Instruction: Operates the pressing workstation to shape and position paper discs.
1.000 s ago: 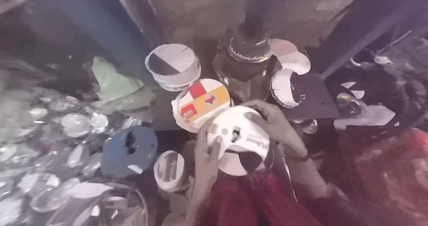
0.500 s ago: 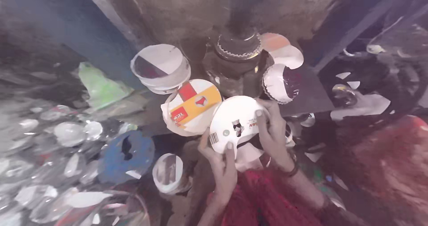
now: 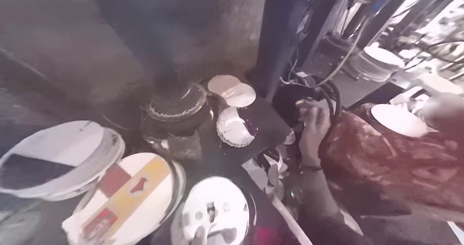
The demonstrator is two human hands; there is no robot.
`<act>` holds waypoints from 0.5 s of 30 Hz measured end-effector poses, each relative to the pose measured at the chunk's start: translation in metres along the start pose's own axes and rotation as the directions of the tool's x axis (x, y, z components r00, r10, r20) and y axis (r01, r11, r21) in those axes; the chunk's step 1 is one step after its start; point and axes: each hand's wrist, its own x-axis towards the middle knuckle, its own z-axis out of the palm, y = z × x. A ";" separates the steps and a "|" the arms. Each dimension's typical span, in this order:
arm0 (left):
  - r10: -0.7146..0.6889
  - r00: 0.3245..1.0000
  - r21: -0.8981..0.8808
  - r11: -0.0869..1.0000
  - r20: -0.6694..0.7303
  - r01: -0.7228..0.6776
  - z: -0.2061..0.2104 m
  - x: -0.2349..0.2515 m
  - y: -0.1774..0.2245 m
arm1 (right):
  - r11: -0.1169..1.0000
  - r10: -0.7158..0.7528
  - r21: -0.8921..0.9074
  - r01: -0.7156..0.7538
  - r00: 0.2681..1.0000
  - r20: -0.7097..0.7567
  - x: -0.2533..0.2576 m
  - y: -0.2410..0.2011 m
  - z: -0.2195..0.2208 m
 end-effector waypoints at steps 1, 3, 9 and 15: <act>-0.043 0.999 0.014 0.999 0.016 0.043 -0.005 -0.003 -0.005 | 0.991 -0.071 -0.116 0.063 0.995 -0.064 0.026 0.012 -0.011; -0.117 0.992 0.019 0.993 0.049 0.116 -0.013 -0.006 -0.017 | 0.914 -0.039 -0.405 -0.011 0.993 -0.114 0.083 0.022 -0.026; -0.134 0.985 0.146 0.982 0.105 0.118 -0.002 0.001 -0.020 | 0.678 0.175 -0.732 -0.070 0.982 0.069 0.240 0.087 -0.013; -0.116 0.989 0.156 0.983 0.089 0.101 -0.006 0.005 -0.026 | 0.989 0.111 0.117 -0.092 0.980 -0.163 0.179 0.115 -0.061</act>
